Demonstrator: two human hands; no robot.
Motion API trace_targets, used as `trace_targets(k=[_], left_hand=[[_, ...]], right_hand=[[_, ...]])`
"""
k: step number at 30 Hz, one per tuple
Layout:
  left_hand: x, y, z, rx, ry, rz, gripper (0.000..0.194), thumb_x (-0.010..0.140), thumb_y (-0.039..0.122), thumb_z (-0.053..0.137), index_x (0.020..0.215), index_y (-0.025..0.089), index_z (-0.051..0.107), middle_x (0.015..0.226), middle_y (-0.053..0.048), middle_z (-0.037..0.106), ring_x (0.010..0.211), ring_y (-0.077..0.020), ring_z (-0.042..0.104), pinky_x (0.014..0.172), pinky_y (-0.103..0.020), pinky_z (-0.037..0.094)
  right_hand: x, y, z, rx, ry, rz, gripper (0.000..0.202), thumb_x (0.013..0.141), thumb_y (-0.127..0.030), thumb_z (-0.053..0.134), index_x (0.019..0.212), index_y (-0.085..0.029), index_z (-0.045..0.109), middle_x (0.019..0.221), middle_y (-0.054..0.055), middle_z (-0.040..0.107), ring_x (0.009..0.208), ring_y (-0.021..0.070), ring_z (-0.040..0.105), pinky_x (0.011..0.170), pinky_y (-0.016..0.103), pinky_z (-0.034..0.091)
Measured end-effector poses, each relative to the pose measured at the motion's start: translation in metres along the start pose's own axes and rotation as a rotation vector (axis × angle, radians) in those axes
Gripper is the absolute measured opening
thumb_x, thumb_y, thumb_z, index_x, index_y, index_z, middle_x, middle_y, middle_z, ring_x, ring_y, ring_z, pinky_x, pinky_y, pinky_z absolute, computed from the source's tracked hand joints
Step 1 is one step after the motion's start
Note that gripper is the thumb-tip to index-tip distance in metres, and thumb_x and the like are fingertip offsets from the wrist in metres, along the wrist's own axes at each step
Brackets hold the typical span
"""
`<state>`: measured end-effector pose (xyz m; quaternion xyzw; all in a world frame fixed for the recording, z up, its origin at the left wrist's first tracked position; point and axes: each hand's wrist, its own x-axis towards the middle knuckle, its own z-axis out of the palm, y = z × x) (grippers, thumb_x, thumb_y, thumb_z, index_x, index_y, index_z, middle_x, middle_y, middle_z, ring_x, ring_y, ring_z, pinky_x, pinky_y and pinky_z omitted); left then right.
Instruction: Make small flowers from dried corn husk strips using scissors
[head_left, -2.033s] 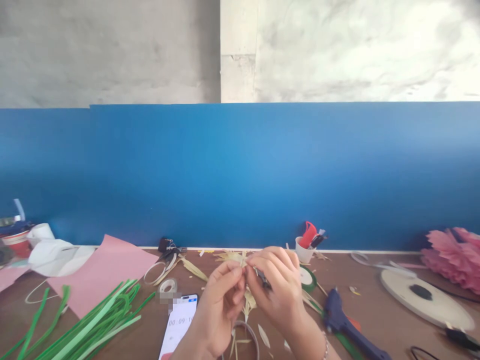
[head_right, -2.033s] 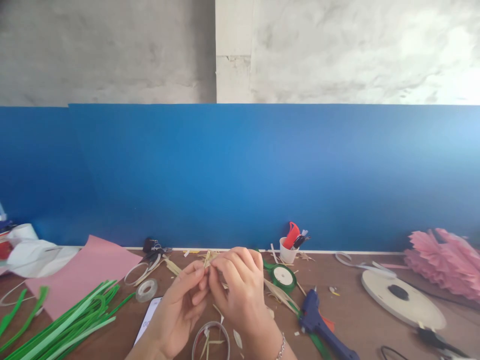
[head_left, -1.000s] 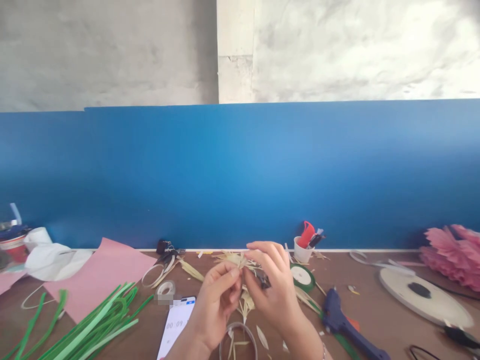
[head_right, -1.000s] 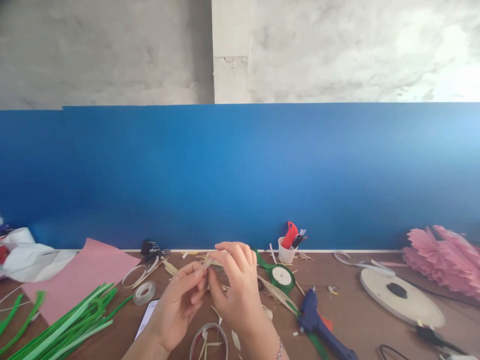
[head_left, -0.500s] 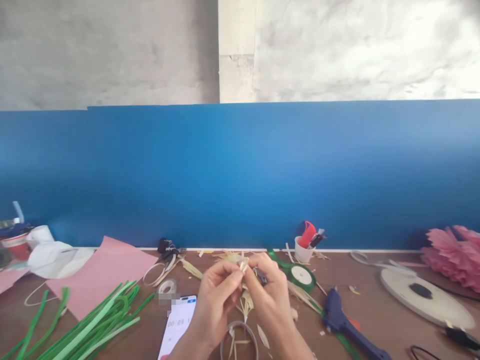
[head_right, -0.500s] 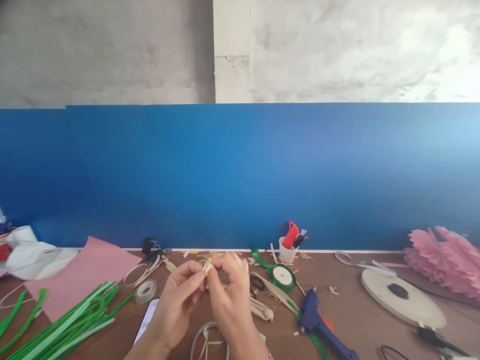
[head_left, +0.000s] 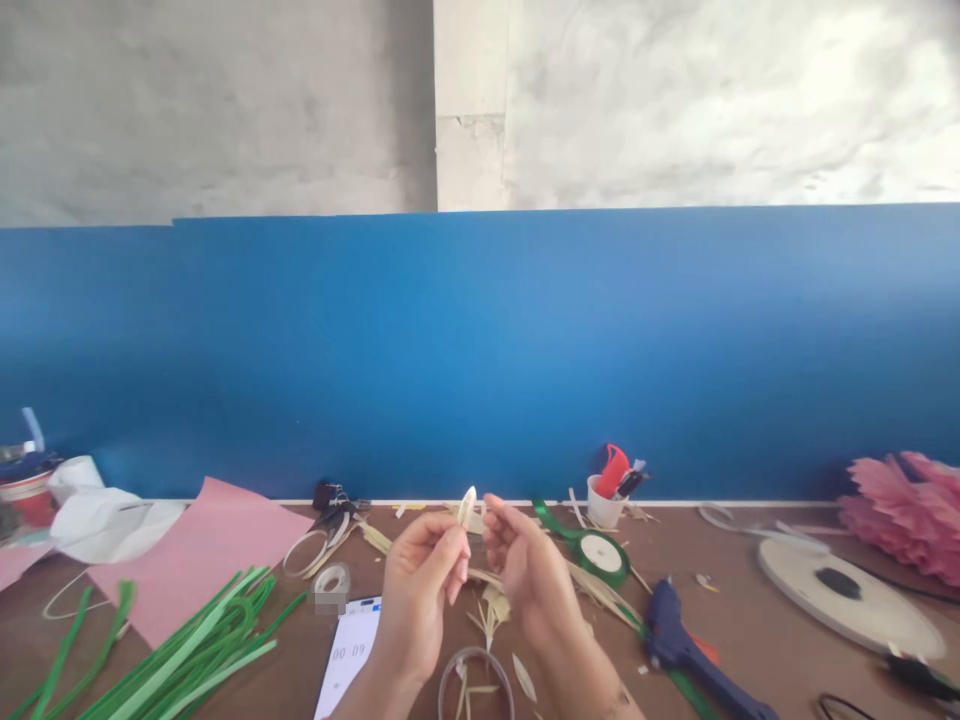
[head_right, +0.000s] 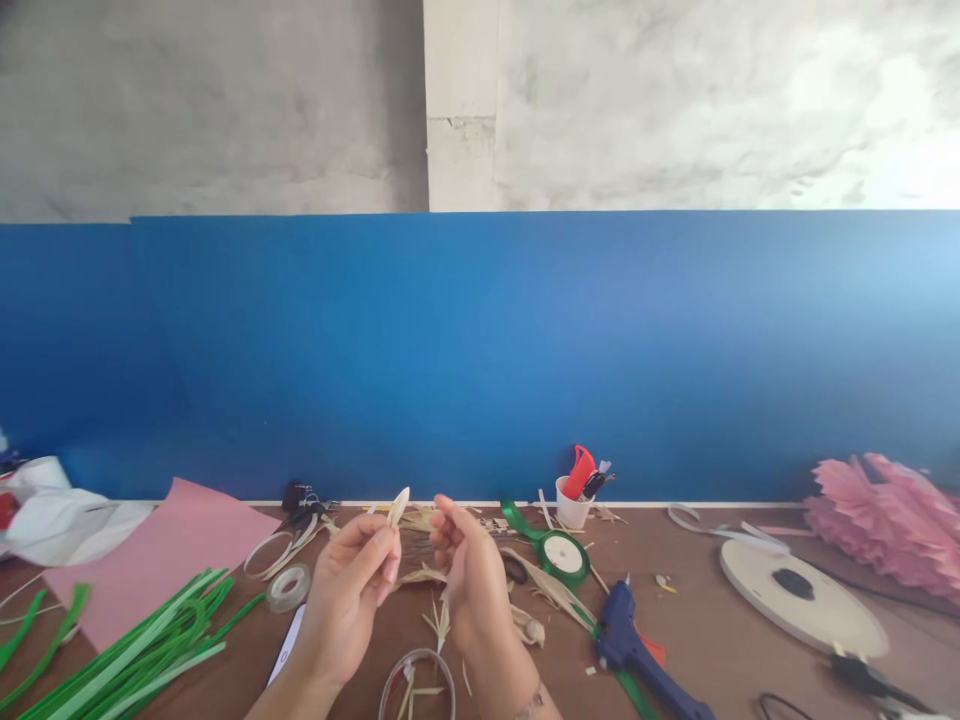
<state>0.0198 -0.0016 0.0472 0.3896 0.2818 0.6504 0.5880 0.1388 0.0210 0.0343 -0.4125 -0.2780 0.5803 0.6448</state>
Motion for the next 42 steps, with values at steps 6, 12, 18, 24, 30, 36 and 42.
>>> trace_targets(k=[6,12,18,24,30,36,42], left_hand=[[-0.005,0.005,0.006,-0.02,-0.072,-0.177,0.033,0.065,0.037,0.08,0.06,0.015,0.055,0.052,0.005,0.051,0.043,-0.0033,0.038,0.039,-0.015,0.021],[-0.009,0.007,0.009,-0.044,-0.097,-0.245,0.034,0.063,0.036,0.082,0.058,0.015,0.056,0.052,0.005,0.05,0.043,-0.0029,0.037,0.04,-0.014,0.021],[-0.011,0.005,0.007,0.046,-0.05,-0.037,0.031,0.061,0.038,0.084,0.062,0.015,0.064,0.053,0.004,0.053,0.047,-0.0036,0.04,0.045,-0.015,0.028],[-0.011,0.007,0.009,0.019,-0.035,-0.145,0.033,0.06,0.039,0.084,0.062,0.014,0.062,0.051,0.005,0.05,0.043,-0.0026,0.037,0.04,-0.014,0.021],[-0.006,0.015,0.009,-0.114,-0.072,-0.37,0.034,0.057,0.035,0.086,0.059,0.012,0.059,0.052,0.005,0.05,0.04,0.0007,0.03,0.036,-0.011,0.017],[-0.007,0.015,0.007,-0.189,-0.046,-0.458,0.036,0.051,0.032,0.089,0.072,0.009,0.07,0.055,0.003,0.054,0.039,0.0024,0.03,0.033,-0.009,0.018],[-0.007,0.015,0.008,-0.256,-0.007,-0.476,0.026,0.056,0.02,0.086,0.072,0.007,0.071,0.057,0.001,0.056,0.042,0.0007,0.039,0.033,-0.007,0.025]], right_hand=[[-0.023,-0.025,-0.006,-0.828,-0.071,-1.159,0.032,0.079,-0.014,0.059,0.109,-0.026,0.063,0.099,0.005,0.062,0.095,0.0228,0.053,0.084,0.039,0.038],[-0.033,-0.028,-0.004,-1.067,-0.007,-1.392,0.016,0.083,-0.008,0.054,0.08,-0.022,0.061,0.084,0.003,0.063,0.081,0.0196,0.054,0.073,0.036,0.033],[-0.037,-0.009,0.007,-0.813,-0.043,-0.89,0.02,0.088,-0.02,0.052,0.068,-0.021,0.057,0.065,-0.001,0.062,0.064,0.0171,0.056,0.065,0.031,0.036],[-0.028,-0.016,-0.001,-0.91,-0.048,-1.067,0.014,0.086,-0.018,0.055,0.074,-0.022,0.061,0.071,0.0,0.066,0.07,0.0179,0.057,0.069,0.031,0.036],[-0.027,-0.032,-0.004,-1.02,0.021,-1.436,0.018,0.085,-0.007,0.057,0.084,-0.022,0.066,0.071,-0.002,0.07,0.067,0.0149,0.056,0.07,0.032,0.032],[-0.028,-0.032,-0.002,-1.054,0.083,-1.468,0.016,0.085,-0.008,0.059,0.084,-0.022,0.067,0.07,-0.001,0.07,0.067,0.0158,0.057,0.072,0.034,0.031],[-0.027,-0.03,-0.004,-1.122,0.086,-1.471,0.018,0.085,-0.007,0.058,0.084,-0.023,0.066,0.071,-0.002,0.07,0.068,0.0159,0.058,0.074,0.035,0.03]])
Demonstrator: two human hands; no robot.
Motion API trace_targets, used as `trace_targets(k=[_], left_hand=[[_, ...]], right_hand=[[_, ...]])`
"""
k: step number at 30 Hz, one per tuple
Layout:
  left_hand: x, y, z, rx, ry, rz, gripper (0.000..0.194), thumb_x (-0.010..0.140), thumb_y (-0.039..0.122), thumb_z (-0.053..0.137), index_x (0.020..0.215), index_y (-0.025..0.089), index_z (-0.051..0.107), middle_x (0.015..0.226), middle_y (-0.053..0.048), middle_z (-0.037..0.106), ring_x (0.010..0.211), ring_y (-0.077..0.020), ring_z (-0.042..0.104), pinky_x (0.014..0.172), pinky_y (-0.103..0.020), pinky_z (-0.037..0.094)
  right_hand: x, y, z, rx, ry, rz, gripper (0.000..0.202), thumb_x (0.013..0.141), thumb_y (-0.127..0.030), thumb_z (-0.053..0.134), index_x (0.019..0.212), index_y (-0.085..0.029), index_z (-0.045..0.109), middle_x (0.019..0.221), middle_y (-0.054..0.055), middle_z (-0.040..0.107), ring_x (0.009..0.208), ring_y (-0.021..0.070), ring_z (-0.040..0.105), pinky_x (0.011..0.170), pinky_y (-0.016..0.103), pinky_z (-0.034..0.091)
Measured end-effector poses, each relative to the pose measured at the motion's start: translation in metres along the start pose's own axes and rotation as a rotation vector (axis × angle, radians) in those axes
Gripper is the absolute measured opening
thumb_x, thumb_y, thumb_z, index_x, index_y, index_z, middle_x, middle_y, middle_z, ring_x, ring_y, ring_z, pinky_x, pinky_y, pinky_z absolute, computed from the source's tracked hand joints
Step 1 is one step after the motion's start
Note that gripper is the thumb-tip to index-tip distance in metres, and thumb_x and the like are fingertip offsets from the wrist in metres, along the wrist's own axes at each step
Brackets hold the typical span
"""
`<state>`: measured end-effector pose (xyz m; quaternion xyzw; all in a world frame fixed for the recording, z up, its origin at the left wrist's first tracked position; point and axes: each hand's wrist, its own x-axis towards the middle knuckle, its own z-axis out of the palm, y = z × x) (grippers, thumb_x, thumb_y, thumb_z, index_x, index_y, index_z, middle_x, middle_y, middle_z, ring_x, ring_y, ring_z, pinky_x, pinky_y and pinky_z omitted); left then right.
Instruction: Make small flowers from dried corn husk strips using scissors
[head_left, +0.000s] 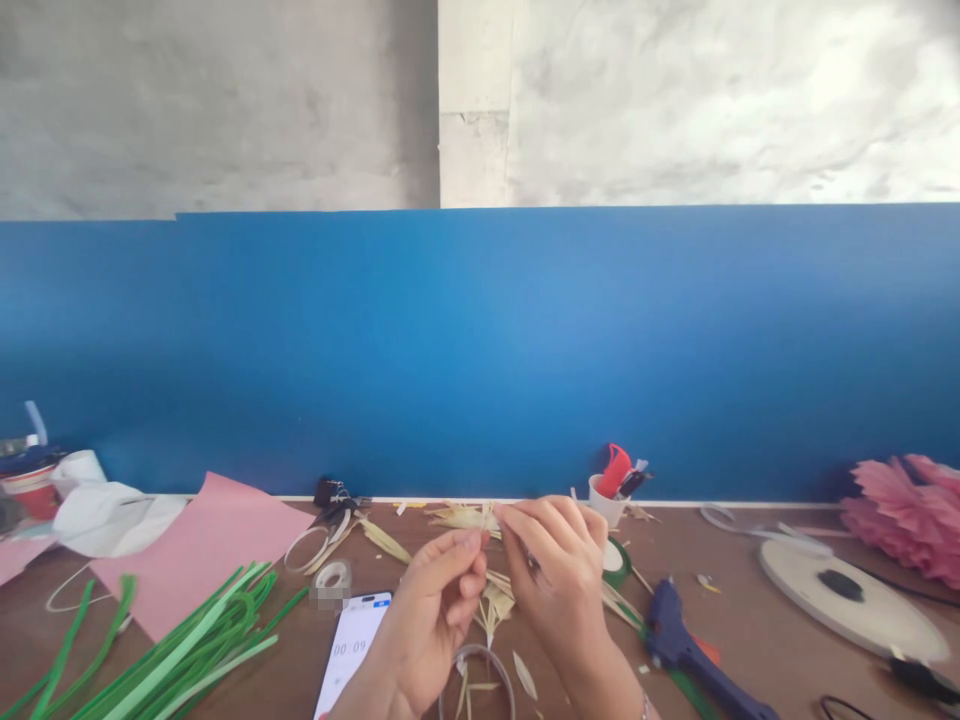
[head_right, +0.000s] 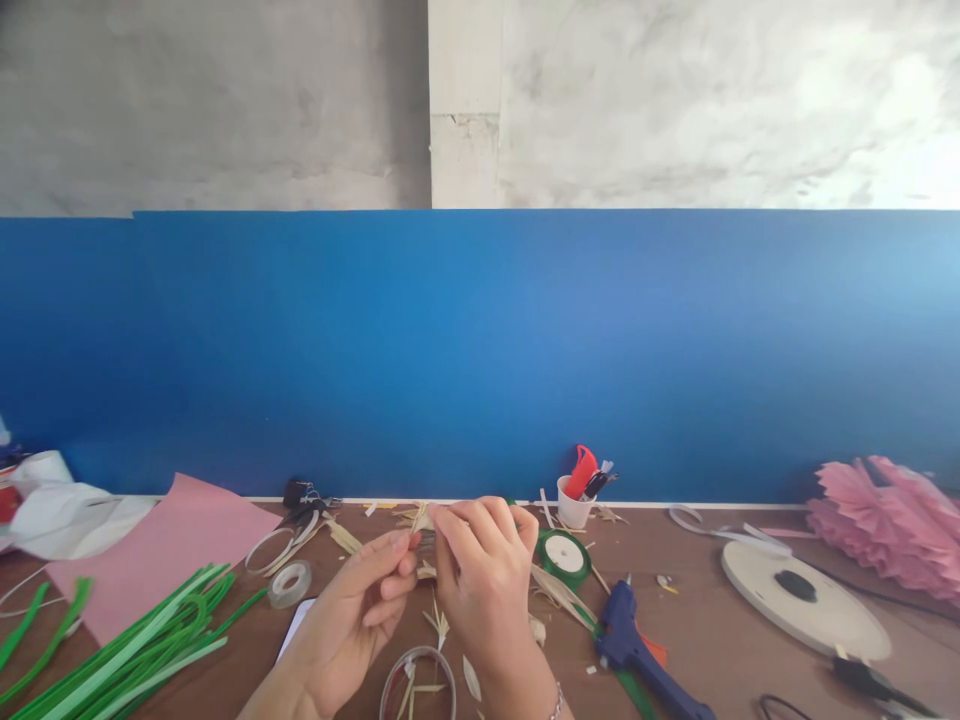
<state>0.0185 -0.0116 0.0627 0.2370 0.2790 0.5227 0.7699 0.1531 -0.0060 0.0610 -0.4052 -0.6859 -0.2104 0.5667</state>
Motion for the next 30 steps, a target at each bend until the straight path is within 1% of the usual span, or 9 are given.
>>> trace_targets(k=[6,11,17,20,22,23,27,28,30], left_hand=[[0.002,-0.001,0.001,-0.005,-0.016,-0.003,0.018,0.064,0.018,0.081,0.075,0.007,0.07,0.059,0.001,0.055,0.043,0.0006,0.04,0.033,-0.007,0.025],[0.003,-0.003,-0.002,0.056,-0.016,0.035,0.025,0.063,0.025,0.083,0.073,0.009,0.068,0.059,0.002,0.054,0.042,0.001,0.037,0.033,-0.008,0.023],[0.0,-0.003,0.001,0.135,0.002,0.07,0.03,0.06,0.031,0.083,0.062,0.013,0.06,0.054,0.005,0.052,0.039,0.0007,0.031,0.034,-0.01,0.019],[-0.001,-0.004,0.003,0.167,-0.013,0.116,0.032,0.06,0.033,0.083,0.06,0.014,0.058,0.052,0.005,0.051,0.04,-0.0003,0.03,0.035,-0.012,0.018],[-0.002,-0.005,0.004,0.18,-0.008,0.167,0.032,0.059,0.034,0.084,0.06,0.014,0.059,0.052,0.005,0.051,0.041,-0.0011,0.032,0.037,-0.012,0.019],[-0.002,-0.006,0.004,0.183,0.002,0.195,0.033,0.058,0.035,0.085,0.06,0.014,0.06,0.052,0.005,0.052,0.042,-0.0014,0.034,0.038,-0.012,0.021],[-0.002,-0.011,0.003,0.181,0.028,0.277,0.034,0.055,0.037,0.087,0.061,0.015,0.062,0.052,0.005,0.053,0.045,-0.0028,0.04,0.043,-0.013,0.026],[-0.002,-0.012,0.002,0.182,0.033,0.289,0.034,0.055,0.038,0.087,0.062,0.015,0.063,0.052,0.005,0.053,0.046,-0.003,0.04,0.043,-0.013,0.026],[0.0,-0.015,0.001,0.193,0.048,0.307,0.033,0.055,0.038,0.086,0.061,0.015,0.063,0.052,0.005,0.052,0.046,-0.0033,0.039,0.043,-0.014,0.025]], right_hand=[[-0.003,0.002,-0.001,-0.045,-0.055,-0.034,0.019,0.083,-0.005,0.057,0.084,-0.022,0.064,0.073,-0.002,0.07,0.069,0.0155,0.059,0.075,0.036,0.03],[-0.003,0.001,-0.001,-0.043,-0.059,-0.034,0.02,0.083,-0.005,0.057,0.084,-0.023,0.064,0.074,-0.001,0.07,0.071,0.0158,0.059,0.076,0.036,0.03],[-0.002,0.003,-0.001,-0.025,-0.065,-0.067,0.019,0.084,-0.005,0.055,0.086,-0.023,0.062,0.075,-0.001,0.07,0.071,0.0161,0.058,0.074,0.037,0.03],[-0.004,0.004,0.0,0.046,-0.094,-0.024,0.018,0.085,-0.007,0.053,0.085,-0.022,0.061,0.076,0.0,0.07,0.071,0.0162,0.058,0.073,0.036,0.03],[-0.005,0.0,0.001,0.162,-0.144,0.085,0.017,0.085,-0.01,0.051,0.079,-0.022,0.061,0.074,0.0,0.069,0.07,0.0168,0.057,0.071,0.035,0.032],[-0.006,-0.004,0.002,0.239,-0.163,0.188,0.017,0.086,-0.013,0.051,0.075,-0.022,0.061,0.072,0.0,0.067,0.07,0.0173,0.057,0.07,0.034,0.033],[-0.008,-0.025,0.005,0.604,-0.18,0.714,0.021,0.085,-0.03,0.057,0.066,-0.02,0.06,0.066,0.001,0.064,0.065,0.0178,0.057,0.063,0.029,0.04],[-0.008,-0.029,0.006,0.683,-0.178,0.804,0.022,0.084,-0.032,0.058,0.066,-0.02,0.06,0.064,0.001,0.064,0.063,0.0172,0.057,0.06,0.028,0.041],[-0.008,-0.032,0.009,0.783,-0.179,0.906,0.022,0.081,-0.034,0.06,0.065,-0.019,0.059,0.062,0.0,0.062,0.059,0.016,0.056,0.057,0.026,0.042]])
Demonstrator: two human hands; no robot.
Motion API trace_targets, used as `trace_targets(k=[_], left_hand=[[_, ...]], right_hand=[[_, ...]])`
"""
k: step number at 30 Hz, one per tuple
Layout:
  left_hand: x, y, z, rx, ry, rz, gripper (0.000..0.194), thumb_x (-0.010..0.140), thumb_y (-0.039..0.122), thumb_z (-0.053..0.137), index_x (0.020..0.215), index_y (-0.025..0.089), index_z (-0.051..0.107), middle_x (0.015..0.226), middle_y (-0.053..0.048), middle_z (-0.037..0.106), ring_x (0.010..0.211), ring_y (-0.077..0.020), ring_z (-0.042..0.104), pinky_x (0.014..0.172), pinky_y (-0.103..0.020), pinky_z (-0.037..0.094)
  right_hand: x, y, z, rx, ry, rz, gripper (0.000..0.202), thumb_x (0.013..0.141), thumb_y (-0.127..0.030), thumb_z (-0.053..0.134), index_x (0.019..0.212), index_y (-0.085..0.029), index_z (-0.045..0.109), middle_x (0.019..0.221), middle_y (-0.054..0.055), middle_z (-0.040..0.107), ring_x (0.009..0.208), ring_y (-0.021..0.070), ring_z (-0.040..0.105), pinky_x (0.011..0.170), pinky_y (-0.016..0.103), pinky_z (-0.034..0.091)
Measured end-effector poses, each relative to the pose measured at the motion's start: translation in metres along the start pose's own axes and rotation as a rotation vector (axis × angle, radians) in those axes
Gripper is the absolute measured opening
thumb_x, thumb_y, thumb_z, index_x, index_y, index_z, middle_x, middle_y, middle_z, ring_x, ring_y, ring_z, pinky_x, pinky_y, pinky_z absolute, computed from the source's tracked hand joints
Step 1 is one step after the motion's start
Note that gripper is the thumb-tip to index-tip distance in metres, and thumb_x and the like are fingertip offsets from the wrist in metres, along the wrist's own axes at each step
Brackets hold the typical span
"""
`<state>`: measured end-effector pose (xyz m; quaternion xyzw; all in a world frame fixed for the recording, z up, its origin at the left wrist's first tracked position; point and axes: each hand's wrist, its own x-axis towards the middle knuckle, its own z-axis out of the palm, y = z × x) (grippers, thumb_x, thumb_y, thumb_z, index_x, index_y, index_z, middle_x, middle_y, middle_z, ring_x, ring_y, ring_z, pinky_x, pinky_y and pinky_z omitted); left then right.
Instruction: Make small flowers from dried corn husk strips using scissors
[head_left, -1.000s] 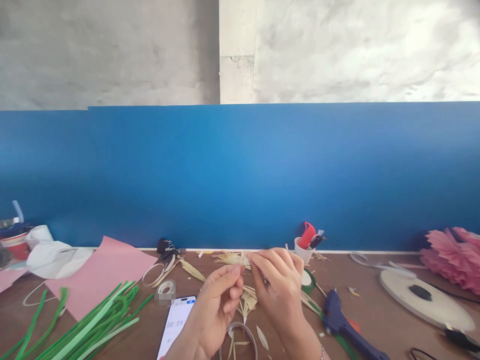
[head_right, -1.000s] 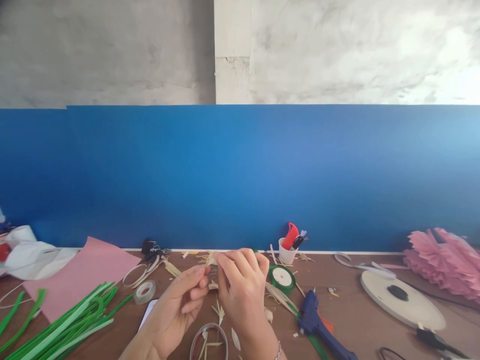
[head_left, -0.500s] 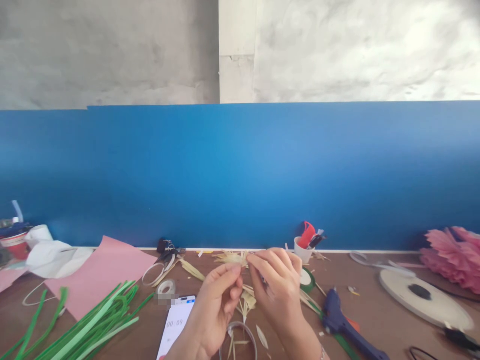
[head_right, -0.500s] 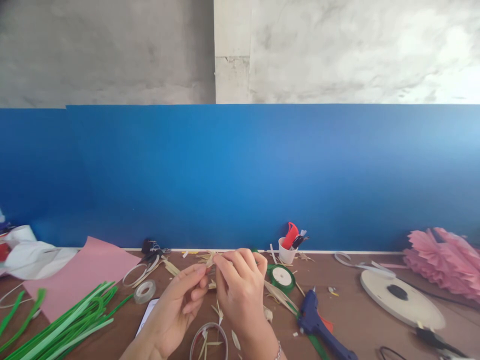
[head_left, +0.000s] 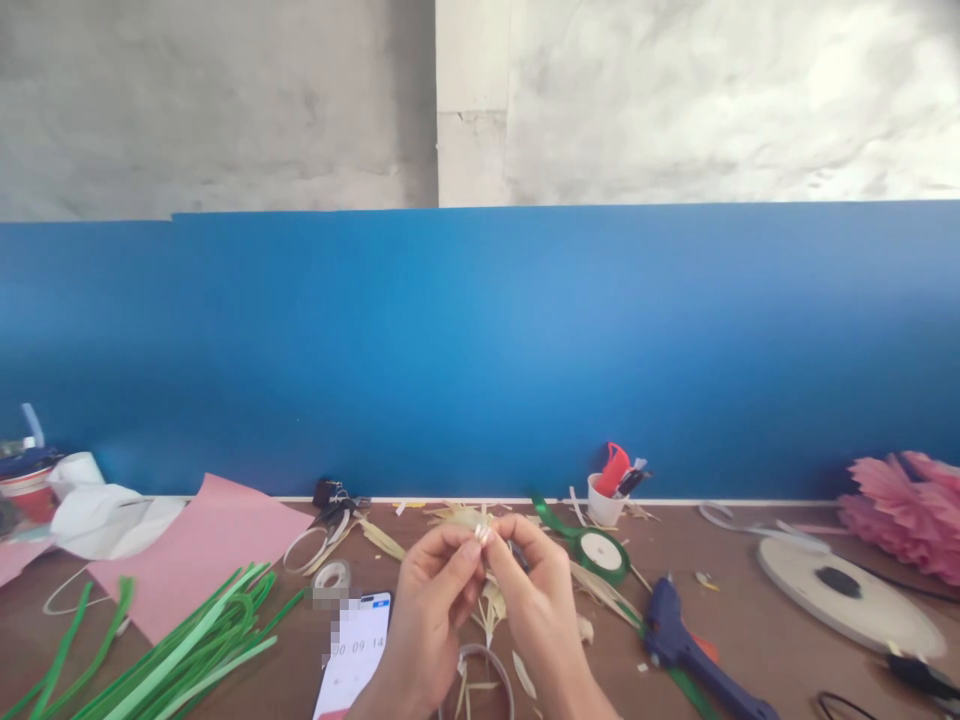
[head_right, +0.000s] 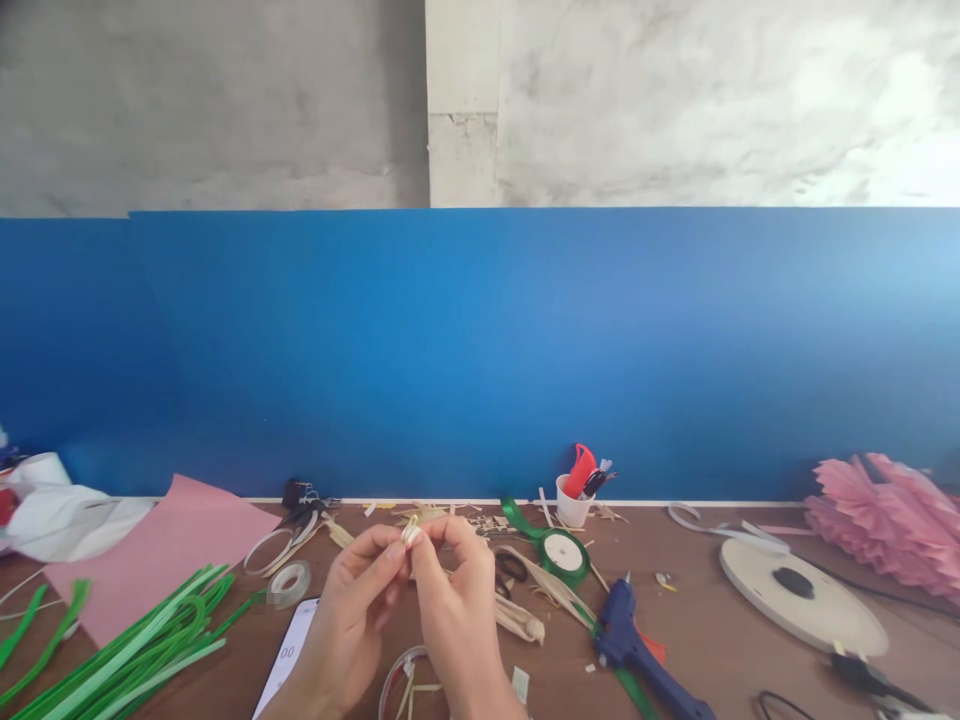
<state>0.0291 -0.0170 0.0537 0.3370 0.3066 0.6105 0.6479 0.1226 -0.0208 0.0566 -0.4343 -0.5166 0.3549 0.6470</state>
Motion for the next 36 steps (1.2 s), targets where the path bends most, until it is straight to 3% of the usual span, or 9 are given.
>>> trace_targets(k=[5,8,11,13,17,25,36], left_hand=[[-0.003,0.0,-0.001,-0.027,-0.016,0.037,0.033,0.057,0.037,0.086,0.061,0.015,0.062,0.053,0.005,0.053,0.044,-0.0022,0.036,0.043,-0.014,0.024],[-0.005,0.005,0.0,-0.051,0.011,0.028,0.033,0.059,0.037,0.086,0.064,0.016,0.061,0.056,0.005,0.053,0.046,-0.0024,0.037,0.044,-0.014,0.027],[-0.004,0.007,0.002,-0.034,0.043,0.043,0.032,0.06,0.041,0.084,0.068,0.016,0.064,0.056,0.005,0.051,0.047,-0.0035,0.037,0.042,-0.013,0.027],[-0.003,0.007,0.004,-0.009,0.063,0.039,0.032,0.06,0.042,0.084,0.069,0.016,0.065,0.055,0.005,0.05,0.048,-0.0038,0.037,0.043,-0.013,0.028],[-0.003,0.004,0.005,0.038,0.076,0.039,0.035,0.057,0.043,0.085,0.067,0.016,0.065,0.052,0.006,0.048,0.046,-0.003,0.034,0.043,-0.013,0.027],[-0.004,-0.003,0.006,0.081,0.036,0.081,0.035,0.062,0.045,0.081,0.061,0.014,0.063,0.049,0.006,0.043,0.044,-0.0036,0.03,0.04,-0.015,0.02],[-0.005,0.01,0.004,0.05,-0.089,-0.053,0.031,0.069,0.039,0.076,0.059,0.014,0.061,0.057,0.001,0.053,0.05,-0.0058,0.037,0.046,-0.017,0.026]], right_hand=[[0.022,0.015,-0.011,-0.05,0.051,0.109,0.02,0.074,-0.03,0.064,0.059,-0.017,0.06,0.057,-0.001,0.059,0.058,0.0157,0.052,0.058,0.027,0.041],[0.033,0.017,-0.022,-0.083,0.026,0.1,0.02,0.07,-0.034,0.069,0.061,-0.016,0.066,0.058,0.001,0.062,0.061,0.0172,0.054,0.061,0.029,0.041],[0.031,0.006,-0.026,0.01,-0.064,0.104,0.025,0.076,-0.042,0.067,0.081,-0.018,0.073,0.076,0.004,0.071,0.079,0.0209,0.062,0.076,0.031,0.044],[0.024,-0.002,-0.024,0.157,-0.163,0.145,0.027,0.076,-0.043,0.067,0.084,-0.018,0.073,0.083,0.005,0.072,0.086,0.0212,0.063,0.082,0.031,0.045],[0.011,-0.012,-0.015,0.371,-0.227,0.218,0.021,0.069,-0.037,0.076,0.076,-0.018,0.068,0.078,0.002,0.069,0.073,0.0168,0.061,0.072,0.028,0.047],[0.007,-0.012,-0.009,0.445,-0.098,0.211,0.021,0.063,-0.031,0.081,0.064,-0.018,0.064,0.062,-0.002,0.061,0.058,0.0126,0.053,0.059,0.024,0.043],[0.009,-0.011,-0.011,0.511,-0.154,0.294,0.023,0.064,-0.03,0.08,0.058,-0.017,0.061,0.056,-0.002,0.059,0.056,0.0125,0.052,0.058,0.024,0.041]])
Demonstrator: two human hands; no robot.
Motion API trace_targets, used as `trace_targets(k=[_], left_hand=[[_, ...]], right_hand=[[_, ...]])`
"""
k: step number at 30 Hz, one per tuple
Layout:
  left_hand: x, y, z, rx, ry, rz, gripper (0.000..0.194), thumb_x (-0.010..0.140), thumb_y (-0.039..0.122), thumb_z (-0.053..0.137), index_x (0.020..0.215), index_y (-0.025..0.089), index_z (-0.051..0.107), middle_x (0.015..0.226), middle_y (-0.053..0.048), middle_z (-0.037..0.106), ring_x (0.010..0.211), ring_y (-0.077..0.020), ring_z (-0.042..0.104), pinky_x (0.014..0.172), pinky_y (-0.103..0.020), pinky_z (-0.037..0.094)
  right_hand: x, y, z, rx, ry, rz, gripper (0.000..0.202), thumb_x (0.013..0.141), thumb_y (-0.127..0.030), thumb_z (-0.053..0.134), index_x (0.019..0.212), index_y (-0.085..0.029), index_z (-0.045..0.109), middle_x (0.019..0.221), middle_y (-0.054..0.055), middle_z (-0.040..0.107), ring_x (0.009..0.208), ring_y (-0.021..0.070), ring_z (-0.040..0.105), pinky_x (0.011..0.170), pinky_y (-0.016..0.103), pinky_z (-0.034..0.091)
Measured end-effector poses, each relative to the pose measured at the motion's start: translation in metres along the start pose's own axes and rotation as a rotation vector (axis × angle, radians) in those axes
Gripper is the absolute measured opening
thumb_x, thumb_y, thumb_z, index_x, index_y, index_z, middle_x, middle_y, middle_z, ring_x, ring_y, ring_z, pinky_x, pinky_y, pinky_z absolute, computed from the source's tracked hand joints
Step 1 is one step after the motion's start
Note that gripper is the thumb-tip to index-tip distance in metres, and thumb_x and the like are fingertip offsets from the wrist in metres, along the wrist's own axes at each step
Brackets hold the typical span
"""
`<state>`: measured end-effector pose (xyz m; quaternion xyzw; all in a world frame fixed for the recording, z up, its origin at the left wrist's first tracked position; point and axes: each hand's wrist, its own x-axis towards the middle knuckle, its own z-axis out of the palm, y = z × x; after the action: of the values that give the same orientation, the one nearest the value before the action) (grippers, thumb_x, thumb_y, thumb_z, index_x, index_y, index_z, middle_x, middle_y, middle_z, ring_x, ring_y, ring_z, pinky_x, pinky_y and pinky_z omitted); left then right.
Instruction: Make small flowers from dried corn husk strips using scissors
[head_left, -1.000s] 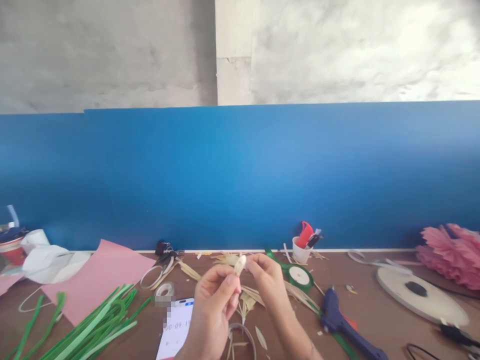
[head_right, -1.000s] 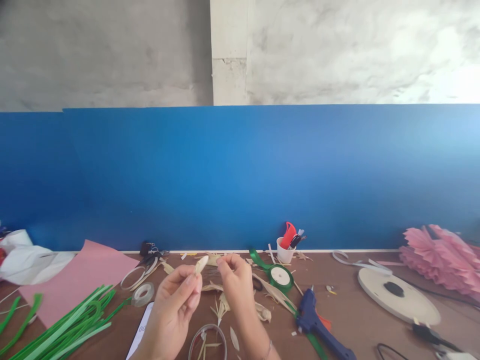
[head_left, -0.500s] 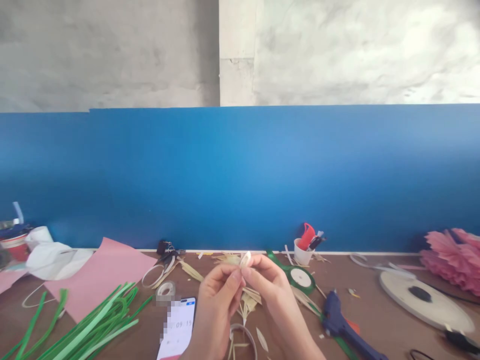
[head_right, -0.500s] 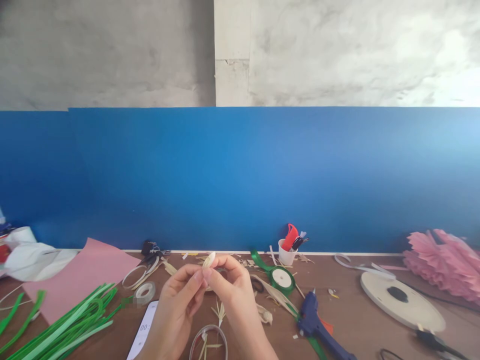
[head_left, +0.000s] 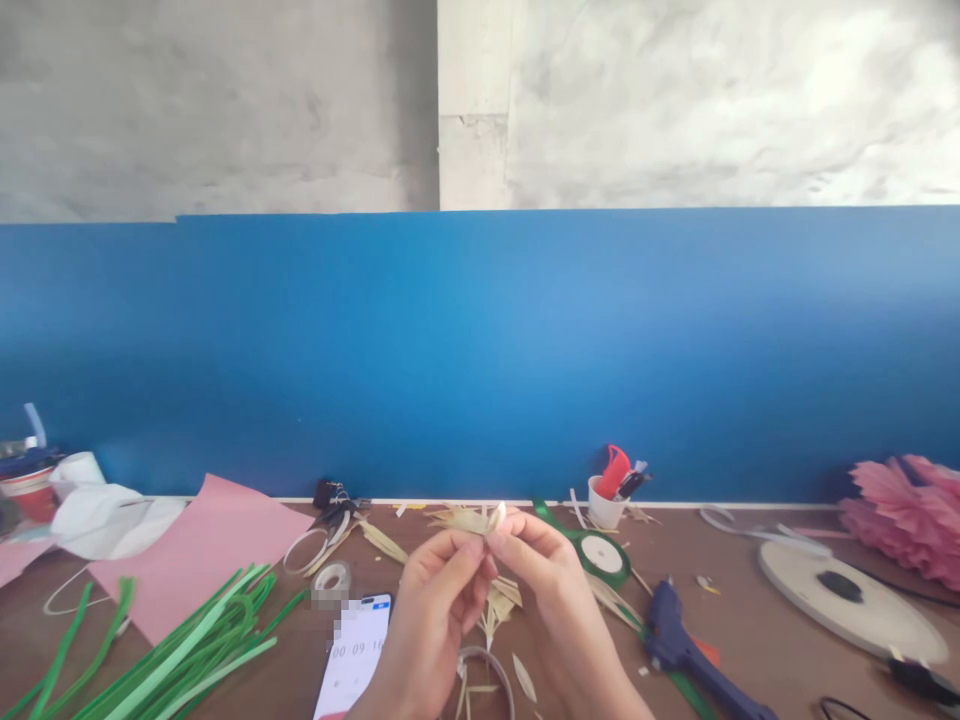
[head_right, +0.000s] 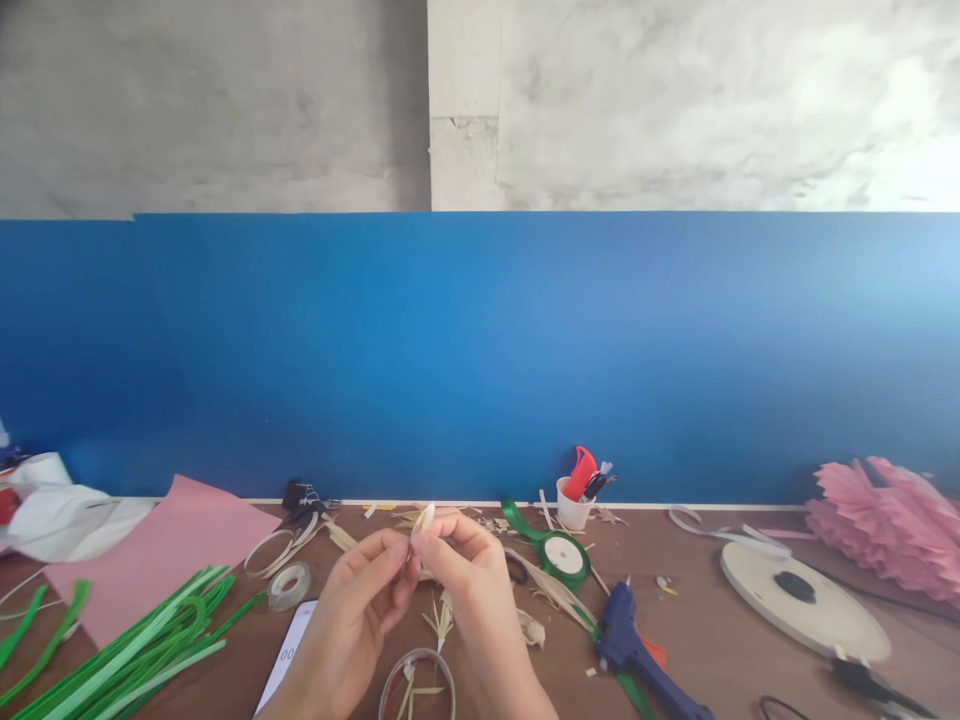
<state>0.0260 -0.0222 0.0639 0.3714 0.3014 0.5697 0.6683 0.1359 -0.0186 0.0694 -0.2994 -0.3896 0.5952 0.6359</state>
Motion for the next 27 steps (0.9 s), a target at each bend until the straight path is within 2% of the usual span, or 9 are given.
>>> trace_targets(k=[3,6,9,11,13,16,18,22,27], left_hand=[[0.001,0.002,0.0,0.009,-0.022,-0.029,0.031,0.068,0.036,0.078,0.058,0.014,0.06,0.055,0.002,0.052,0.05,-0.0058,0.037,0.047,-0.016,0.026],[0.002,0.002,-0.002,0.008,-0.025,-0.002,0.031,0.067,0.036,0.079,0.058,0.014,0.06,0.054,0.003,0.051,0.05,-0.0057,0.037,0.047,-0.016,0.026],[0.001,0.002,-0.002,0.005,-0.027,0.013,0.032,0.066,0.037,0.081,0.059,0.015,0.06,0.054,0.003,0.052,0.049,-0.0053,0.038,0.046,-0.016,0.026],[0.001,0.002,-0.002,-0.001,-0.032,0.011,0.032,0.066,0.038,0.081,0.06,0.015,0.06,0.056,0.003,0.054,0.049,-0.0053,0.04,0.045,-0.016,0.026],[0.001,0.003,-0.002,-0.015,-0.036,-0.007,0.031,0.066,0.038,0.081,0.061,0.015,0.06,0.057,0.002,0.055,0.049,-0.0055,0.041,0.044,-0.016,0.026],[0.0,0.005,-0.001,-0.04,-0.047,-0.052,0.032,0.065,0.037,0.082,0.06,0.015,0.06,0.057,0.003,0.055,0.048,-0.005,0.042,0.044,-0.016,0.026],[0.0,0.006,-0.001,-0.054,-0.056,-0.07,0.032,0.064,0.036,0.082,0.059,0.014,0.059,0.057,0.003,0.055,0.048,-0.0044,0.042,0.044,-0.015,0.026],[0.0,0.005,-0.003,-0.067,-0.054,-0.07,0.031,0.064,0.034,0.082,0.06,0.014,0.059,0.058,0.003,0.055,0.048,-0.0038,0.042,0.044,-0.015,0.025],[0.001,0.004,-0.004,-0.071,-0.06,-0.088,0.032,0.063,0.034,0.083,0.059,0.014,0.059,0.058,0.003,0.054,0.047,-0.0039,0.042,0.044,-0.015,0.026]], right_hand=[[0.0,-0.002,0.0,-0.007,-0.027,0.021,0.025,0.065,-0.031,0.079,0.056,-0.017,0.06,0.055,-0.002,0.058,0.055,0.0125,0.051,0.057,0.025,0.041],[0.001,-0.003,-0.001,-0.036,-0.037,0.054,0.027,0.066,-0.033,0.078,0.055,-0.017,0.059,0.056,-0.002,0.058,0.056,0.0129,0.051,0.058,0.025,0.04],[0.001,-0.003,-0.004,-0.102,-0.009,0.039,0.025,0.072,-0.038,0.072,0.063,-0.016,0.062,0.063,0.001,0.061,0.063,0.0148,0.054,0.064,0.027,0.042],[0.001,-0.002,-0.008,-0.268,0.057,-0.093,0.017,0.077,-0.034,0.065,0.084,-0.018,0.067,0.079,0.003,0.065,0.075,0.0183,0.057,0.071,0.03,0.044],[0.0,-0.001,-0.012,-0.536,0.106,-0.358,0.025,0.079,-0.024,0.061,0.103,-0.023,0.064,0.098,0.005,0.063,0.091,0.0218,0.057,0.078,0.033,0.043],[0.0,-0.001,-0.016,-0.907,0.08,-0.775,0.028,0.078,-0.011,0.057,0.102,-0.025,0.061,0.106,0.006,0.059,0.1,0.0232,0.053,0.084,0.037,0.042],[0.001,-0.002,-0.016,-1.034,0.078,-0.927,0.021,0.079,-0.009,0.055,0.092,-0.024,0.061,0.099,0.005,0.059,0.095,0.0223,0.053,0.082,0.038,0.042],[0.004,-0.005,-0.016,-1.091,0.068,-0.961,0.015,0.083,-0.008,0.054,0.08,-0.022,0.059,0.086,0.003,0.06,0.085,0.0199,0.053,0.075,0.035,0.041],[0.005,-0.01,-0.018,-1.208,-0.02,-0.998,0.017,0.083,-0.007,0.054,0.089,-0.022,0.06,0.087,0.003,0.063,0.082,0.0195,0.054,0.072,0.035,0.038]])
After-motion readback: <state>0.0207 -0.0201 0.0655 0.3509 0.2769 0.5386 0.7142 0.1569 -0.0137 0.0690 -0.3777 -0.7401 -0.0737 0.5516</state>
